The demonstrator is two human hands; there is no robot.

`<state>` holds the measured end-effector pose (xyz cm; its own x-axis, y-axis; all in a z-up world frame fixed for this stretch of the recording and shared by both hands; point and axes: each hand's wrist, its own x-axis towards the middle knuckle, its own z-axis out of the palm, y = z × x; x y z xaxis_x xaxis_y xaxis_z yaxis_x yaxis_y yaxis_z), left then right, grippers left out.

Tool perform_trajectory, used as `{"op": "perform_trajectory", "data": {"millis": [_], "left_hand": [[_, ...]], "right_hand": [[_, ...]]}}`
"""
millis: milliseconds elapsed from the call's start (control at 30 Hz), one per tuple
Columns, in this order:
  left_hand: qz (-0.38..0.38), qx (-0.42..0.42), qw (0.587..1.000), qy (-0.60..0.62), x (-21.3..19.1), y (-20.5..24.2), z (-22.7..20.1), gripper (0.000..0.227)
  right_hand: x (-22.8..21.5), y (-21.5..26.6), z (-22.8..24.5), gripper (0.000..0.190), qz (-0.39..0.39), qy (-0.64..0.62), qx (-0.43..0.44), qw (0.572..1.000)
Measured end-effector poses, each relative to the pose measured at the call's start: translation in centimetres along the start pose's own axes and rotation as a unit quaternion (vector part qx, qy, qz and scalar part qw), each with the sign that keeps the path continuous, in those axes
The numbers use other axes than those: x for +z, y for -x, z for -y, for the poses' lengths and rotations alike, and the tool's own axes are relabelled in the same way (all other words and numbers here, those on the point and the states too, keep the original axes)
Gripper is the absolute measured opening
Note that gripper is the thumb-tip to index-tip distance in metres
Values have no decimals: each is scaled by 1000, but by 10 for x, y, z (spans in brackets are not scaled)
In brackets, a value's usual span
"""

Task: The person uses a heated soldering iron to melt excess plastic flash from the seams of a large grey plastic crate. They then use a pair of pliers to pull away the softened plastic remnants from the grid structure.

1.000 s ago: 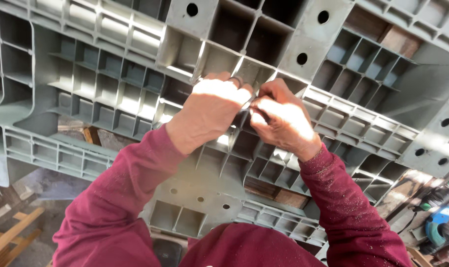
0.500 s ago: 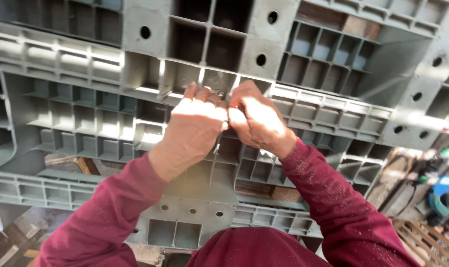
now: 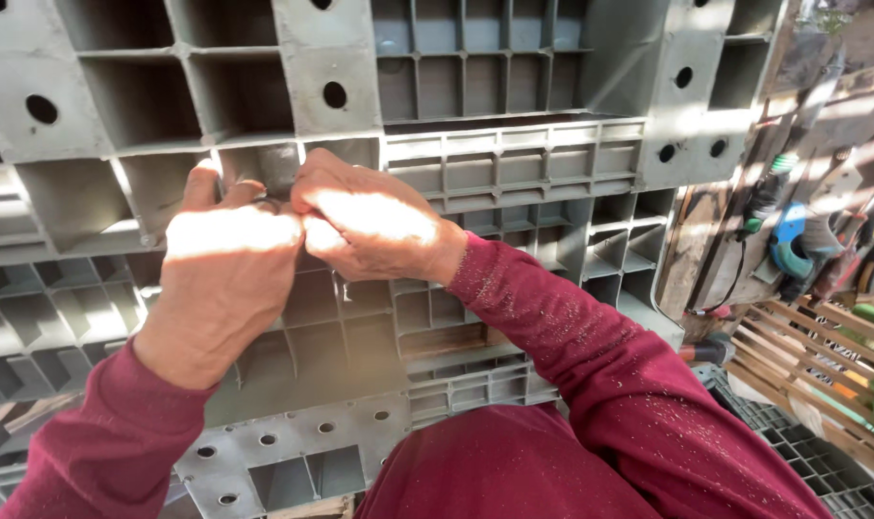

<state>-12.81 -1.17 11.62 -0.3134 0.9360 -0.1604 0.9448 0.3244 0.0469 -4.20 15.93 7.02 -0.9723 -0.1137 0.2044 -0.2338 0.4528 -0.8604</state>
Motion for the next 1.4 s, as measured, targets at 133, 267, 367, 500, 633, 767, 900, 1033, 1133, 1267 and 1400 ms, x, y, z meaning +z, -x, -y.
{"op": "perform_trajectory", "data": {"millis": [133,267,367,500,633,767,900,1033,1133,1267,1400], "left_hand": [[-34,-14,999,37,0,-3,0,6],[-65,-25,994,84,-3,0,-4,4],[-133,-44,972,188,-4,6,0,8],[-125,-281,781,544,3,42,6,11],[-329,-325,782,419,20,64,-17,23],[-282,-251,889,260,36,68,-37,33],[-249,-187,940,138,51,71,-28,29],[-273,-131,944,135,68,71,-11,30],[-281,-88,940,172,77,67,-4,27],[-280,-96,927,230,79,70,-3,25],[-329,-242,739,536,58,77,-8,25]], "right_hand": [[1,3,-2,13,7,-14,38,999],[6,8,-7,11,6,-14,47,999],[5,12,-9,14,-5,-21,30,999],[9,8,-8,15,-18,-285,189,940],[10,7,-7,12,-43,-72,11,996],[13,6,-1,15,-31,-60,34,997],[14,3,1,19,-25,-61,39,997],[14,6,1,18,-23,-28,47,998],[15,4,0,18,-27,-42,45,998],[15,6,-2,19,-32,-42,45,998],[14,6,-5,18,-37,-45,80,995]]}}
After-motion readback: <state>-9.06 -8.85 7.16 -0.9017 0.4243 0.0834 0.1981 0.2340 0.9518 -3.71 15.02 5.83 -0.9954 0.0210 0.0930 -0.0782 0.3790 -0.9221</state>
